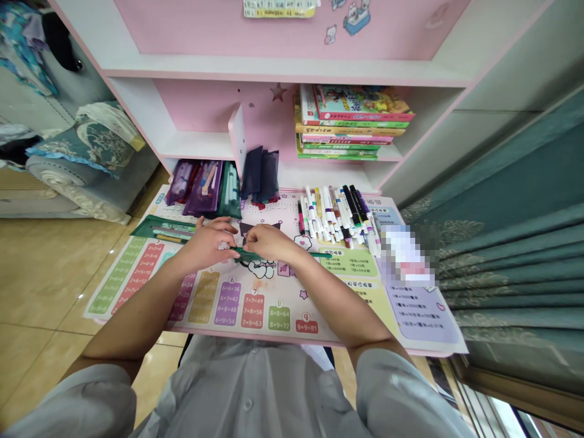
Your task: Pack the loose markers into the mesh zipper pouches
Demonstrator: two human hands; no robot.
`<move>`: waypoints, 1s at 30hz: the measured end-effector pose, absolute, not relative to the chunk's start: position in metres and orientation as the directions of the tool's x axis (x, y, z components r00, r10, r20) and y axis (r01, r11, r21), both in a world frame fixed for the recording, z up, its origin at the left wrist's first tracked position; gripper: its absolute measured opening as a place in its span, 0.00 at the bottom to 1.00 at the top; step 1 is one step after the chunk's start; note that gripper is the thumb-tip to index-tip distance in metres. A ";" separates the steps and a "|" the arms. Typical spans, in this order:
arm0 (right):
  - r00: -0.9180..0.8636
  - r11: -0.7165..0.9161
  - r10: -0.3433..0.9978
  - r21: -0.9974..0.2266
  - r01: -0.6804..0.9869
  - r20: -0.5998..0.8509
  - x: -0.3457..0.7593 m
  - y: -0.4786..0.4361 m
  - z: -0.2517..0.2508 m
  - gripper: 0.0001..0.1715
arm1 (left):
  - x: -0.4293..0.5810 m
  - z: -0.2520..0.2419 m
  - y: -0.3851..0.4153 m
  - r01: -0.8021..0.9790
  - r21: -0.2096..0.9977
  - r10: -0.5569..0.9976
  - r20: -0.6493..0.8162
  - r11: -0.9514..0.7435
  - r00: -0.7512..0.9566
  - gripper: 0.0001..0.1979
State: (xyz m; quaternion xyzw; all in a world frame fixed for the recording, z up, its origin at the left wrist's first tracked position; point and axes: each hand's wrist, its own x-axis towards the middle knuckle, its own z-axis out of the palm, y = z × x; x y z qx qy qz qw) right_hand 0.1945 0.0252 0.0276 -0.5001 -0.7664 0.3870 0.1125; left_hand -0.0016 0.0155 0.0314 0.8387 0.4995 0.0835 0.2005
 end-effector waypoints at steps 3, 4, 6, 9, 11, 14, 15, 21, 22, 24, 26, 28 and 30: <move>-0.479 0.217 0.853 -0.694 0.686 -0.206 0.196 0.026 0.027 0.13 | -0.002 0.031 0.016 0.805 0.413 0.870 -0.058 -0.426 0.490 0.07; -0.481 0.224 0.853 -0.691 0.688 -0.202 0.196 0.026 0.026 0.13 | -0.002 0.032 0.016 0.805 0.412 0.869 -0.058 -0.427 0.491 0.07; -0.484 0.233 0.852 -0.685 0.690 -0.198 0.198 0.027 0.026 0.12 | -0.002 0.033 0.015 0.806 0.410 0.869 -0.062 -0.427 0.491 0.07; -0.481 0.223 0.851 -0.684 0.694 -0.211 0.199 0.028 0.027 0.13 | -0.002 0.035 0.015 0.811 0.410 0.873 -0.064 -0.418 0.483 0.07; -0.476 0.214 0.852 -0.683 0.698 -0.220 0.199 0.028 0.028 0.13 | -0.002 0.035 0.015 0.811 0.412 0.874 -0.065 -0.416 0.481 0.07; -0.477 0.213 0.852 -0.686 0.696 -0.218 0.200 0.028 0.028 0.13 | -0.003 0.035 0.015 0.810 0.413 0.875 -0.060 -0.417 0.481 0.07; -0.479 0.217 0.851 -0.688 0.693 -0.214 0.200 0.028 0.028 0.13 | -0.003 0.035 0.015 0.810 0.413 0.875 -0.060 -0.417 0.481 0.07; -0.483 0.215 0.844 -0.679 0.702 -0.233 0.201 0.028 0.031 0.12 | -0.004 0.035 0.015 0.805 0.416 0.870 -0.061 -0.423 0.489 0.07; -0.484 0.213 0.842 -0.677 0.704 -0.238 0.201 0.028 0.032 0.12 | -0.004 0.035 0.015 0.804 0.417 0.870 -0.058 -0.425 0.490 0.07; -0.484 0.211 0.840 -0.673 0.709 -0.246 0.201 0.028 0.033 0.12 | -0.004 0.035 0.015 0.803 0.419 0.871 -0.055 -0.424 0.488 0.07; -0.485 0.211 0.837 -0.667 0.714 -0.254 0.202 0.028 0.033 0.12 | -0.004 0.035 0.015 0.805 0.417 0.873 -0.056 -0.421 0.485 0.07; -0.488 0.214 0.834 -0.664 0.717 -0.258 0.204 0.029 0.033 0.12 | -0.004 0.035 0.015 0.807 0.414 0.873 -0.056 -0.422 0.485 0.07; -0.488 0.215 0.834 -0.661 0.718 -0.259 0.206 0.030 0.032 0.11 | -0.004 0.036 0.015 0.809 0.409 0.872 -0.058 -0.423 0.485 0.07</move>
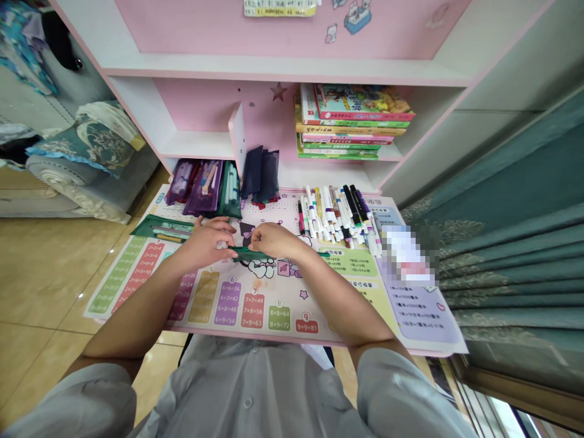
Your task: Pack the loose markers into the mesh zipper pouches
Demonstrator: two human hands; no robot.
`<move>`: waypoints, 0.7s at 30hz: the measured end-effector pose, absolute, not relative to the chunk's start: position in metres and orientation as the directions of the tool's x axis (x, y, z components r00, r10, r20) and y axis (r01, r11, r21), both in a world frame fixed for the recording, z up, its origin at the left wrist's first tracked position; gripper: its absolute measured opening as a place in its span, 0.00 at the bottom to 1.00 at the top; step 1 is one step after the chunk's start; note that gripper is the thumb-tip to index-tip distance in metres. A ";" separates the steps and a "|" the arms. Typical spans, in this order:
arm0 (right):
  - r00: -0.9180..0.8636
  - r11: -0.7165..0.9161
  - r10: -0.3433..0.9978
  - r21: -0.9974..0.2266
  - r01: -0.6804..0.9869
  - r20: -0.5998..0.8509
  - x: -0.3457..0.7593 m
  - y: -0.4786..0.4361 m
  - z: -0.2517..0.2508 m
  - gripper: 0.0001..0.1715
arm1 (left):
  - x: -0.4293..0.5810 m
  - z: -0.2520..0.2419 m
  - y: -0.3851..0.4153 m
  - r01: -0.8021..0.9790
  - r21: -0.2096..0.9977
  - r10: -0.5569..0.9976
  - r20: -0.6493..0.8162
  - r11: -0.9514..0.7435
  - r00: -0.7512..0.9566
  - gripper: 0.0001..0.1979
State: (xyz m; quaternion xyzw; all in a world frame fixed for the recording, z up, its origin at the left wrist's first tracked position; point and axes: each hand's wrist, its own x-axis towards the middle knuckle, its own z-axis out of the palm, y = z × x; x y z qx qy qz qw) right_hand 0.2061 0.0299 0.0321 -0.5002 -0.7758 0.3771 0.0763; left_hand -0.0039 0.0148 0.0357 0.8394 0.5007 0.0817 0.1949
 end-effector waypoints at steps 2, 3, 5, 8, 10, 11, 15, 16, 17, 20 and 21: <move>-0.485 0.214 0.835 -0.661 0.720 -0.259 0.208 0.031 0.031 0.11 | -0.004 0.036 0.015 0.811 0.406 0.873 -0.061 -0.421 0.484 0.07; -0.484 0.211 0.835 -0.660 0.721 -0.261 0.209 0.031 0.031 0.11 | -0.005 0.036 0.015 0.812 0.406 0.874 -0.062 -0.420 0.483 0.07; -0.481 0.205 0.834 -0.658 0.724 -0.269 0.211 0.031 0.031 0.11 | -0.005 0.035 0.015 0.811 0.410 0.874 -0.061 -0.418 0.482 0.07; -0.476 0.199 0.834 -0.652 0.732 -0.279 0.211 0.030 0.032 0.11 | -0.005 0.035 0.015 0.810 0.417 0.877 -0.059 -0.412 0.476 0.07; -0.475 0.199 0.833 -0.646 0.737 -0.285 0.211 0.029 0.033 0.11 | -0.005 0.036 0.015 0.812 0.418 0.878 -0.064 -0.407 0.474 0.07; -0.476 0.200 0.832 -0.645 0.738 -0.287 0.211 0.029 0.033 0.11 | -0.005 0.036 0.015 0.812 0.419 0.878 -0.068 -0.406 0.474 0.07; -0.481 0.209 0.831 -0.644 0.736 -0.279 0.213 0.030 0.032 0.11 | -0.005 0.036 0.015 0.814 0.416 0.875 -0.079 -0.406 0.477 0.06; -0.480 0.212 0.834 -0.643 0.736 -0.274 0.214 0.030 0.032 0.11 | -0.005 0.036 0.015 0.814 0.416 0.876 -0.079 -0.405 0.476 0.06; -0.477 0.214 0.837 -0.643 0.736 -0.267 0.215 0.030 0.032 0.11 | -0.006 0.036 0.016 0.815 0.416 0.876 -0.079 -0.404 0.475 0.06; -0.472 0.219 0.845 -0.644 0.733 -0.250 0.218 0.031 0.032 0.10 | -0.007 0.034 0.016 0.813 0.418 0.878 -0.069 -0.405 0.473 0.06; -0.475 0.221 0.844 -0.645 0.731 -0.249 0.219 0.031 0.032 0.10 | -0.008 0.034 0.016 0.813 0.417 0.878 -0.066 -0.407 0.474 0.06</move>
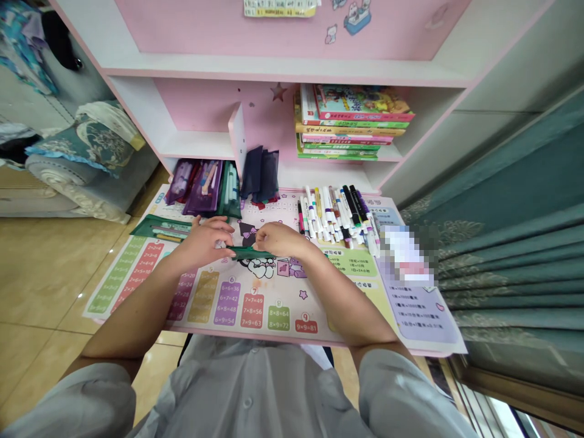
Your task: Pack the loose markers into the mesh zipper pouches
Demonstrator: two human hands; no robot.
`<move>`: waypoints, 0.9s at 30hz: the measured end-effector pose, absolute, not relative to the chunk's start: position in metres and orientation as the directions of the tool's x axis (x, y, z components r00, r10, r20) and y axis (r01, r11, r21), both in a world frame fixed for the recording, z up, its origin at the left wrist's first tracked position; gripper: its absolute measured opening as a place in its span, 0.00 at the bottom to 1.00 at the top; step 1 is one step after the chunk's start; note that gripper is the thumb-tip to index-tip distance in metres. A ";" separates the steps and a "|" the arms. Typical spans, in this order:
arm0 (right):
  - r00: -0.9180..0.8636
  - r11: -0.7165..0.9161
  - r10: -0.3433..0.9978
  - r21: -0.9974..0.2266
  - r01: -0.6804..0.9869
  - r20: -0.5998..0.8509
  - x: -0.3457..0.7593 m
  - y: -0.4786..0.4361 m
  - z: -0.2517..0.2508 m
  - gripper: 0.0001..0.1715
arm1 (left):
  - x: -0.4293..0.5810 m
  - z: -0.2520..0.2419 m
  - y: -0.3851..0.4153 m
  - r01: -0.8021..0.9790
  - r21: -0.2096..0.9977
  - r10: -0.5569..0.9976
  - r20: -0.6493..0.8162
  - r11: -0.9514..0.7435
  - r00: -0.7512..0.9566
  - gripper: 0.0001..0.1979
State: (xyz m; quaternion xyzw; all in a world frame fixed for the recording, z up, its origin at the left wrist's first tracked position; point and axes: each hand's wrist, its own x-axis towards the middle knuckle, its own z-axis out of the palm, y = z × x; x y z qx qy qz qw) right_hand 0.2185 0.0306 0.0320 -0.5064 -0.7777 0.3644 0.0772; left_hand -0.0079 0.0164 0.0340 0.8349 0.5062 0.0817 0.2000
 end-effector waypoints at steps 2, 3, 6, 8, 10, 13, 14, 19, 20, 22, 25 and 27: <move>-0.482 0.225 0.839 -0.643 0.732 -0.254 0.219 0.031 0.032 0.10 | -0.008 0.033 0.017 0.809 0.415 0.875 -0.059 -0.416 0.480 0.06; -0.483 0.225 0.836 -0.641 0.734 -0.260 0.220 0.031 0.031 0.10 | -0.009 0.033 0.017 0.808 0.414 0.874 -0.057 -0.419 0.482 0.06; -0.484 0.220 0.829 -0.634 0.741 -0.279 0.221 0.032 0.031 0.11 | -0.009 0.032 0.017 0.810 0.419 0.877 -0.061 -0.411 0.477 0.06; -0.487 0.220 0.827 -0.635 0.741 -0.281 0.222 0.032 0.031 0.11 | -0.009 0.032 0.017 0.813 0.420 0.880 -0.065 -0.403 0.470 0.07; -0.493 0.226 0.826 -0.640 0.734 -0.273 0.223 0.032 0.031 0.11 | -0.010 0.032 0.017 0.814 0.416 0.880 -0.065 -0.406 0.471 0.07; -0.498 0.234 0.828 -0.648 0.725 -0.259 0.224 0.032 0.033 0.11 | -0.010 0.033 0.017 0.813 0.409 0.875 -0.068 -0.413 0.479 0.08; -0.497 0.234 0.828 -0.648 0.725 -0.258 0.224 0.031 0.033 0.11 | -0.010 0.033 0.017 0.813 0.409 0.874 -0.072 -0.414 0.481 0.08; -0.499 0.233 0.823 -0.640 0.732 -0.270 0.225 0.031 0.034 0.12 | -0.011 0.032 0.018 0.815 0.410 0.874 -0.078 -0.410 0.479 0.07; -0.497 0.231 0.824 -0.640 0.733 -0.272 0.225 0.032 0.034 0.12 | -0.012 0.032 0.018 0.816 0.411 0.875 -0.080 -0.407 0.477 0.07; -0.489 0.224 0.828 -0.637 0.738 -0.275 0.227 0.032 0.033 0.11 | -0.013 0.031 0.019 0.819 0.407 0.878 -0.079 -0.404 0.472 0.07; -0.480 0.214 0.828 -0.629 0.747 -0.290 0.229 0.033 0.034 0.10 | -0.013 0.032 0.019 0.824 0.393 0.878 -0.078 -0.409 0.473 0.07; -0.478 0.209 0.825 -0.624 0.753 -0.301 0.230 0.033 0.035 0.10 | -0.013 0.034 0.018 0.824 0.390 0.875 -0.086 -0.411 0.477 0.07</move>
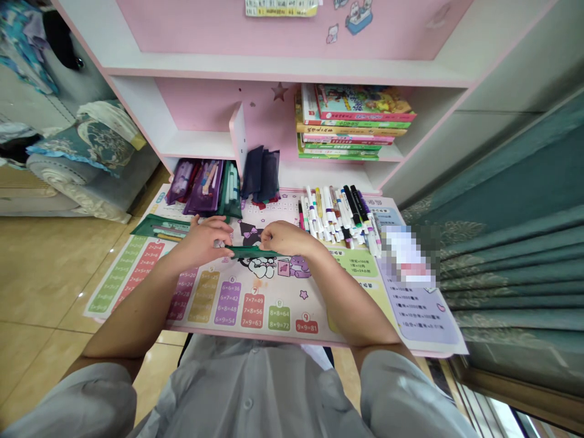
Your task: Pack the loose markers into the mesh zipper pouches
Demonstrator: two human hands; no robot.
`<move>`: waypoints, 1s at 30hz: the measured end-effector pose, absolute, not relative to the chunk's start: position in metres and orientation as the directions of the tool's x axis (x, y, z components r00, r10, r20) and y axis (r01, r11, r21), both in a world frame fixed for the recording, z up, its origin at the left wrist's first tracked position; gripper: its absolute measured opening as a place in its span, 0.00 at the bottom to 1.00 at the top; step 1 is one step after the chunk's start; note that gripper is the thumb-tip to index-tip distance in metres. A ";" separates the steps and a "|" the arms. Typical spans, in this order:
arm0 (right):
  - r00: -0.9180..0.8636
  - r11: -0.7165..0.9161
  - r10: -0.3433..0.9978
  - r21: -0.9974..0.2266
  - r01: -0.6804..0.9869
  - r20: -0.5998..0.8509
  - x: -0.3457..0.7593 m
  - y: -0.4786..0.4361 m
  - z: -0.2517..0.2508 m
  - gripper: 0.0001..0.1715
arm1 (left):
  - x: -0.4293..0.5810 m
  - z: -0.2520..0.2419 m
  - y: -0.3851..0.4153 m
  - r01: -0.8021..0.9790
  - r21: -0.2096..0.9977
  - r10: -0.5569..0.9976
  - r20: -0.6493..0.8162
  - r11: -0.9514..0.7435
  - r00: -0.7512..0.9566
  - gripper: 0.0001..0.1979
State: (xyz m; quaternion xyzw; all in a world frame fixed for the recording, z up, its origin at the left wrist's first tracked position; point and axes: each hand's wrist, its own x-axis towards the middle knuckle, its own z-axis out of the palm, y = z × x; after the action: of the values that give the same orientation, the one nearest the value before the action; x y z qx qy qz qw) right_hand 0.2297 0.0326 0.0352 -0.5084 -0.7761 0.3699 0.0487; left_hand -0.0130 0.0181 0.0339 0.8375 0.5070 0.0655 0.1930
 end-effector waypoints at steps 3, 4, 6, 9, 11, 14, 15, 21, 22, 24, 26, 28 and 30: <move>-0.474 0.204 0.822 -0.614 0.763 -0.316 0.231 0.032 0.038 0.09 | -0.012 0.036 0.017 0.827 0.392 0.875 -0.096 -0.404 0.474 0.07; -0.472 0.202 0.822 -0.611 0.766 -0.320 0.231 0.032 0.039 0.09 | -0.012 0.037 0.017 0.828 0.392 0.876 -0.100 -0.401 0.472 0.07; -0.469 0.199 0.821 -0.608 0.769 -0.324 0.232 0.032 0.040 0.09 | -0.013 0.037 0.018 0.830 0.392 0.878 -0.104 -0.396 0.468 0.07; -0.462 0.194 0.823 -0.602 0.775 -0.330 0.233 0.032 0.042 0.08 | -0.014 0.034 0.019 0.831 0.388 0.879 -0.097 -0.398 0.466 0.07; -0.463 0.192 0.820 -0.600 0.777 -0.337 0.233 0.032 0.043 0.08 | -0.015 0.033 0.020 0.830 0.387 0.879 -0.091 -0.403 0.469 0.06; -0.466 0.185 0.813 -0.603 0.776 -0.349 0.233 0.031 0.045 0.07 | -0.016 0.032 0.020 0.829 0.389 0.877 -0.096 -0.402 0.471 0.06; -0.464 0.179 0.812 -0.605 0.776 -0.355 0.233 0.031 0.046 0.07 | -0.016 0.032 0.020 0.829 0.390 0.877 -0.098 -0.401 0.470 0.06; -0.470 0.164 0.804 -0.623 0.764 -0.365 0.236 0.032 0.046 0.09 | -0.016 0.034 0.020 0.838 0.381 0.881 -0.110 -0.390 0.460 0.06; -0.470 0.164 0.803 -0.623 0.765 -0.366 0.236 0.032 0.047 0.09 | -0.016 0.034 0.020 0.839 0.379 0.880 -0.112 -0.391 0.461 0.06; -0.468 0.159 0.800 -0.620 0.769 -0.375 0.236 0.032 0.047 0.09 | -0.016 0.035 0.020 0.839 0.376 0.878 -0.118 -0.393 0.464 0.06; -0.467 0.157 0.799 -0.617 0.771 -0.380 0.237 0.032 0.047 0.09 | -0.016 0.036 0.020 0.839 0.377 0.877 -0.123 -0.392 0.465 0.06; -0.462 0.161 0.803 -0.609 0.777 -0.378 0.239 0.032 0.047 0.09 | -0.016 0.037 0.019 0.842 0.377 0.880 -0.124 -0.386 0.459 0.06; -0.457 0.171 0.808 -0.595 0.785 -0.371 0.241 0.033 0.047 0.09 | -0.016 0.038 0.019 0.845 0.379 0.884 -0.123 -0.378 0.451 0.06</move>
State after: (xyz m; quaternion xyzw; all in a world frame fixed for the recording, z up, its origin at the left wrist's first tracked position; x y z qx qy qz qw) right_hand 0.2407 0.0332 0.0468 -0.5207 -0.7650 0.3787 0.0152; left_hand -0.0161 0.0192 0.0384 0.8286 0.5216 0.0500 0.1971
